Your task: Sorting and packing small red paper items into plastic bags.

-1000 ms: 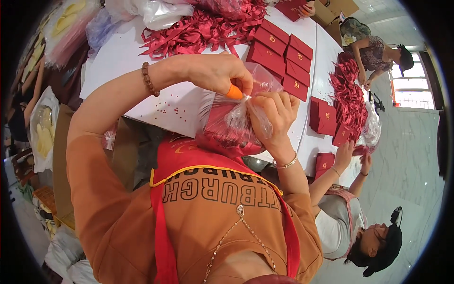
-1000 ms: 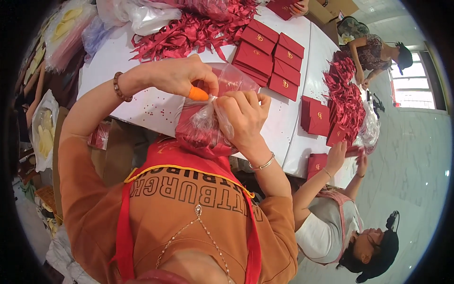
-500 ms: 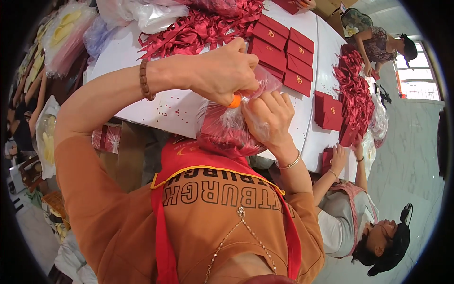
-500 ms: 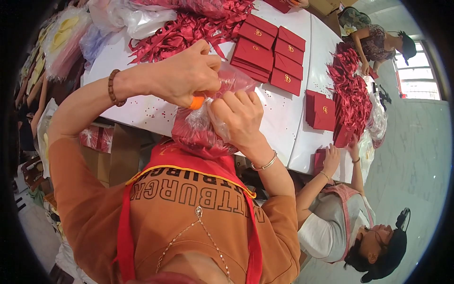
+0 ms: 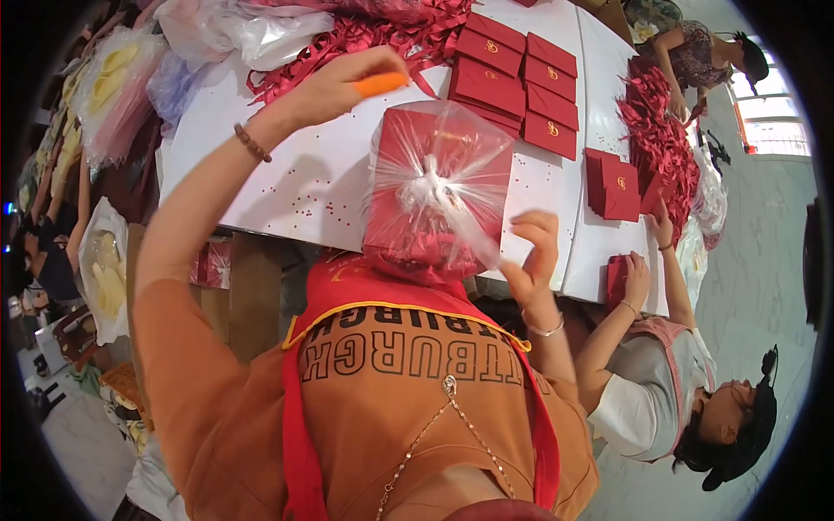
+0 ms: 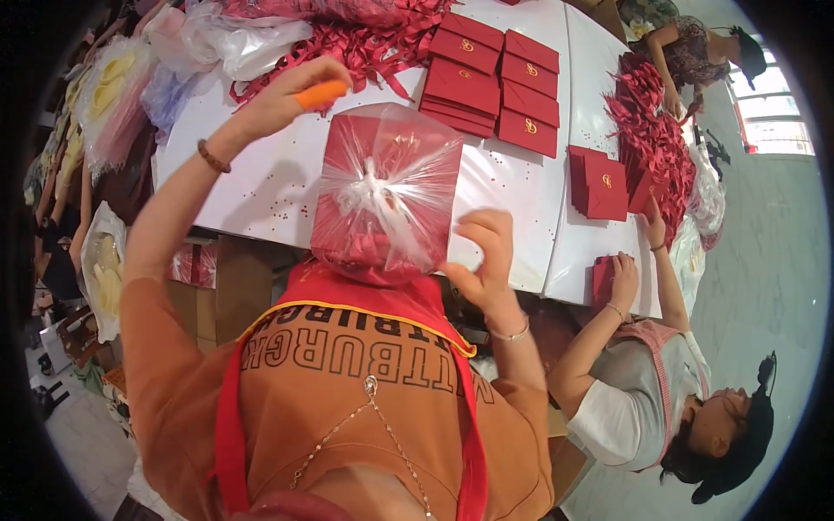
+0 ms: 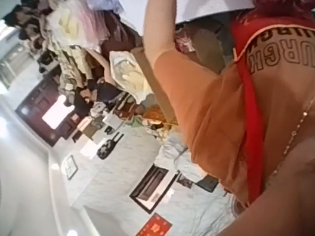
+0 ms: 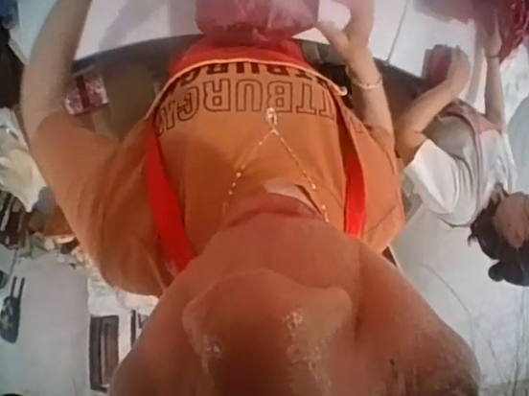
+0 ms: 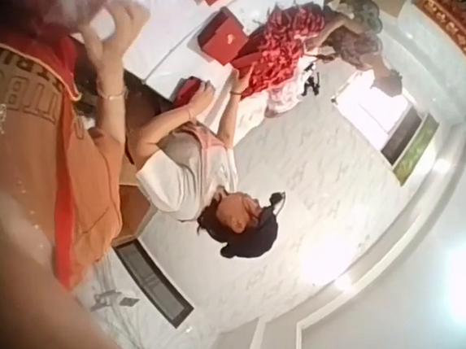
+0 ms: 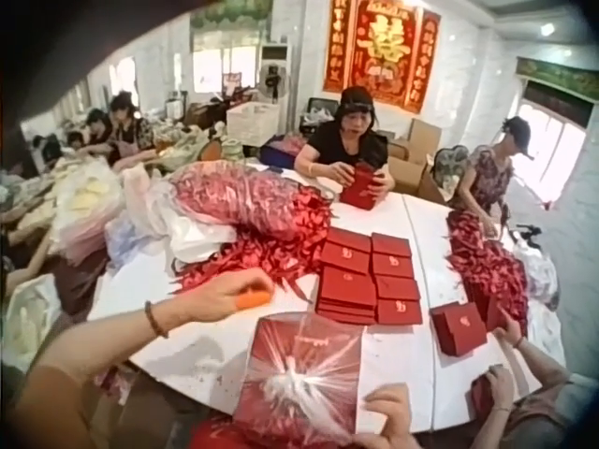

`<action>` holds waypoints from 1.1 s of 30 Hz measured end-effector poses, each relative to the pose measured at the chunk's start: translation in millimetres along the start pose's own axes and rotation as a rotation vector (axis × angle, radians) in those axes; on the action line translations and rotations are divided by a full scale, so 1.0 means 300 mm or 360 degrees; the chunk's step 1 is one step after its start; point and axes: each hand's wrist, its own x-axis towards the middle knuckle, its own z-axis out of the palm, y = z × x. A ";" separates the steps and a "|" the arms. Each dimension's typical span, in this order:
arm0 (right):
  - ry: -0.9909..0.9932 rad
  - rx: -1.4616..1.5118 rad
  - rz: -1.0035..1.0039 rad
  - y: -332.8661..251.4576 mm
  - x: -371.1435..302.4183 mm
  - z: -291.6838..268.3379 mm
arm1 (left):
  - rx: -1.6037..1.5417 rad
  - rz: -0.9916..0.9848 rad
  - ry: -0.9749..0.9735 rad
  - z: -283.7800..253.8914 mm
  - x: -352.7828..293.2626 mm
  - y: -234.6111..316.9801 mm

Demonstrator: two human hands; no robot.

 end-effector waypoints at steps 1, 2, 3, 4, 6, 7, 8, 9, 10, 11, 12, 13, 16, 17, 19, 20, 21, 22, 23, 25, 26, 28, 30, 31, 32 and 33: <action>0.0085 0.0039 0.0072 0.024 -0.090 0.025 | -0.0069 -0.0052 0.0081 0.004 -0.021 -0.097; 0.0164 0.0065 0.0157 0.032 -0.150 0.048 | -0.0154 -0.0100 0.0152 0.030 -0.033 -0.197; 0.0140 0.0026 0.0236 0.027 -0.190 0.087 | -0.0067 -0.0063 0.0196 0.092 -0.035 -0.263; 0.0106 -0.0002 0.0312 0.022 -0.222 0.137 | -0.0419 -0.0325 0.0198 0.144 -0.028 -0.303; 0.0054 0.0348 0.0662 0.048 -0.279 0.221 | -0.0540 -0.0466 0.0124 0.240 -0.020 -0.346; 0.0084 0.0697 0.0993 0.066 -0.278 0.264 | -0.0899 -0.0526 0.0300 0.281 -0.003 -0.374; 0.0085 0.1064 0.1302 0.090 -0.269 0.291 | -0.1264 -0.0584 0.0510 0.315 -0.001 -0.411; 0.0187 0.0905 0.1272 0.114 -0.256 0.306 | -0.1252 -0.0580 0.0500 0.326 0.003 -0.463; 0.0191 0.0911 0.1261 0.121 -0.227 0.302 | -0.1109 -0.0357 0.0458 0.316 0.009 -0.536; 0.0272 0.0827 0.1153 0.107 -0.180 0.284 | -0.0964 -0.0138 0.0415 0.294 0.015 -0.599; 0.0344 0.0749 0.1043 0.086 -0.131 0.265 | -0.0955 -0.0136 0.0426 0.257 0.012 -0.661; 0.0389 0.0723 0.1055 0.061 -0.073 0.243 | -0.0245 -0.0199 0.0628 0.205 0.010 -0.719; 0.0523 0.1460 0.1188 0.136 -0.009 0.248 | 0.0412 -0.0459 0.0755 0.121 0.011 -0.545; 0.0525 0.1545 0.1327 0.150 0.025 0.258 | 0.0636 -0.0592 0.0769 0.089 -0.009 -0.430; 0.0387 0.1549 0.1389 0.272 -0.006 0.351 | 0.0864 -0.0733 0.0795 0.067 -0.061 -0.306; 0.0251 0.1538 0.1451 0.331 -0.030 0.391 | 0.1023 -0.0775 0.0580 0.066 -0.079 -0.275; 0.0001 0.1055 0.1258 0.366 -0.037 0.414 | 0.1176 -0.0824 0.0368 0.068 -0.102 -0.258; -0.0018 0.1064 0.1261 0.355 -0.038 0.410 | 0.1173 -0.0843 0.0376 0.074 -0.132 -0.249; -0.0036 0.1098 0.1348 0.329 -0.035 0.392 | 0.1021 -0.0971 0.0303 0.075 -0.158 -0.241; 0.0076 0.1184 0.1639 0.351 -0.035 0.383 | 0.0864 -0.1106 0.0227 0.069 -0.188 -0.256; 0.0231 0.1186 0.1653 0.316 0.014 0.360 | 0.0689 -0.0944 0.0285 0.067 -0.211 -0.285; 0.0232 0.1038 0.1530 0.290 0.114 0.347 | 0.0518 -0.0789 0.0343 0.066 -0.229 -0.304; 0.0270 0.0740 0.1266 0.282 0.206 0.363 | -0.0070 -0.0604 0.0391 0.082 -0.233 -0.288; 0.0285 0.0591 0.1131 0.278 0.232 0.373 | -0.0172 -0.0684 0.0200 0.087 -0.234 -0.250; 0.0276 0.0602 0.1134 0.274 0.250 0.382 | -0.0171 -0.0696 0.0207 0.106 -0.241 -0.240; 0.0211 0.0428 0.1086 0.273 0.265 0.391 | 0.0011 -0.0533 0.0229 0.124 -0.250 -0.232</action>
